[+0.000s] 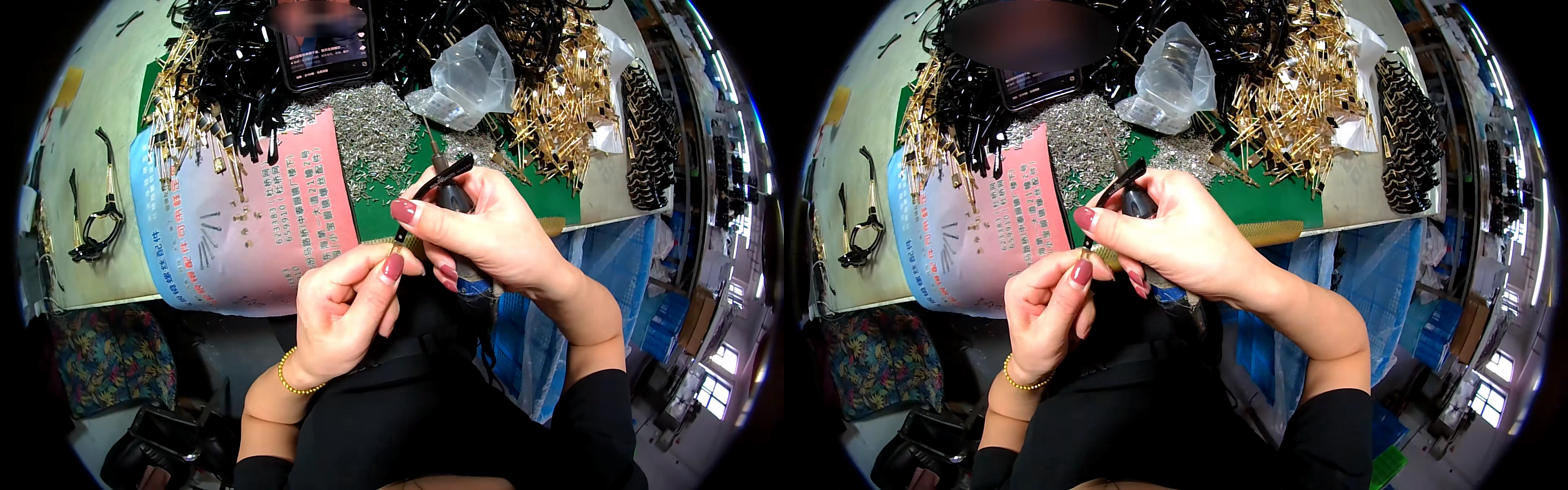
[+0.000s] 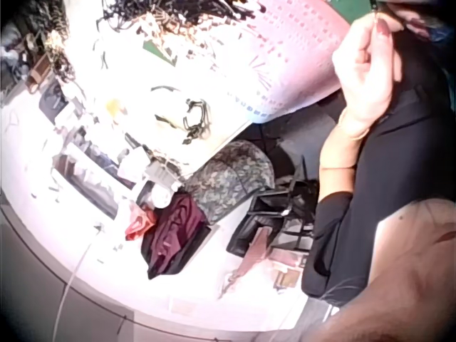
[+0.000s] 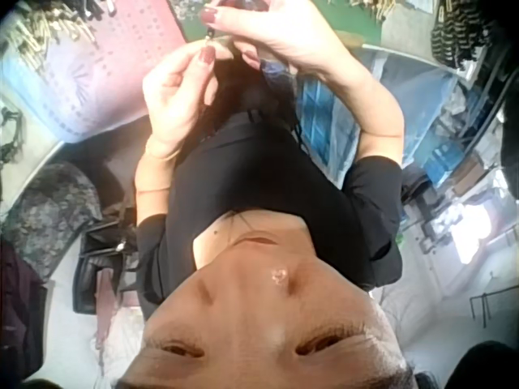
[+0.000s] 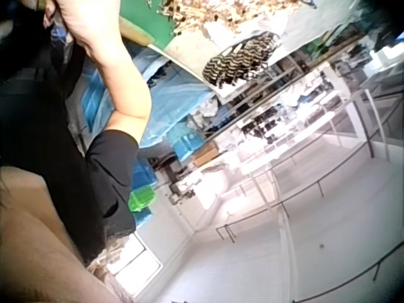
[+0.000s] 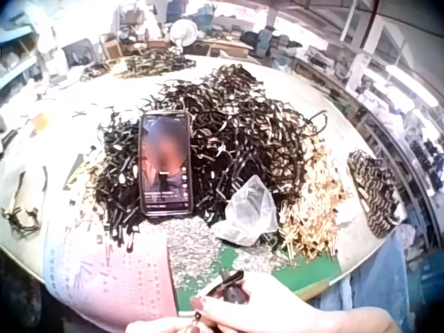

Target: The person assembles eyeglasses by inserting small metal screws into the temples and tightening them with a wooden tool. They repeatedly pick up screws, align the temple arms, and secure the joints, then place the completed glasses on the table.

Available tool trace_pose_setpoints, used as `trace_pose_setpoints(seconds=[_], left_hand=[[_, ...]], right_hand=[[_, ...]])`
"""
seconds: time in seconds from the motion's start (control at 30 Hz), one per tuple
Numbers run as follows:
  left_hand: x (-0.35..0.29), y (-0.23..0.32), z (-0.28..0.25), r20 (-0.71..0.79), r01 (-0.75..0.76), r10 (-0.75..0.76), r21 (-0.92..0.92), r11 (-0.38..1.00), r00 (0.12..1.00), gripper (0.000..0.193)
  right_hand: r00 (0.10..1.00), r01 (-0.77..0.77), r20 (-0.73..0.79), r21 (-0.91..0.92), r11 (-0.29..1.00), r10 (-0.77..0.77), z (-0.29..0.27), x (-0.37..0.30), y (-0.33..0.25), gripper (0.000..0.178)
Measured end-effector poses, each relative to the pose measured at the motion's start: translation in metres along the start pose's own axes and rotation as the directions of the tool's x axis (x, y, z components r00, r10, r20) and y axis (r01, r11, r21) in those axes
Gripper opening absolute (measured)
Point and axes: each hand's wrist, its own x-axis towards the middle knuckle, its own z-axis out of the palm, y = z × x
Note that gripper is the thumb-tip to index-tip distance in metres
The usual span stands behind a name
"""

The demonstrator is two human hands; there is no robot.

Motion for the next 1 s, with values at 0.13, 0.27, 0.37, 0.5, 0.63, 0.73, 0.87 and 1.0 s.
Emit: trace_pose_setpoints(seconds=[0.13,0.27,0.37,0.5,0.63,0.73,0.87,1.0], left_hand=[[-0.005,0.001,-0.004,-0.049,-0.037,0.036,-0.031,0.999,0.998,0.023],[-0.01,-0.002,-0.022,-0.078,-0.105,0.103,-0.019,0.994,0.992,0.025],[-0.021,0.005,-0.054,-0.24,-0.239,0.259,0.108,0.965,0.936,0.037],[-0.004,0.018,-0.102,-0.493,-0.381,0.515,0.352,0.855,0.701,0.022],[0.004,0.02,-0.114,-0.443,-0.108,0.665,0.779,0.617,0.602,0.017],[0.015,0.027,-0.101,-0.44,0.12,0.573,0.852,0.509,0.691,0.016],[0.028,0.022,-0.095,-0.357,0.209,0.645,0.932,0.297,0.676,0.017],[0.019,0.026,-0.101,-0.4,0.199,0.625,0.908,0.368,0.67,0.008]], right_hand=[[0.999,0.01,-0.035,0.038,0.999,-0.009,0.009,0.0,0.0,0.022],[1.0,-0.016,-0.023,-0.062,0.998,0.014,0.028,0.009,-0.007,0.023],[0.995,-0.017,0.085,-0.414,0.91,0.057,0.039,0.022,-0.031,0.033],[0.775,0.451,0.364,-0.891,0.049,-0.517,0.059,0.074,-0.016,0.019],[0.697,0.276,0.354,-0.935,-0.222,-0.623,0.091,0.12,-0.021,0.016],[0.73,0.292,0.356,-0.934,-0.204,-0.584,0.089,0.133,-0.019,0.016],[0.782,0.388,0.366,-0.919,-0.066,-0.505,0.075,0.128,-0.022,0.016],[0.832,0.336,0.275,-0.941,0.045,-0.482,0.075,0.112,-0.034,0.017]])
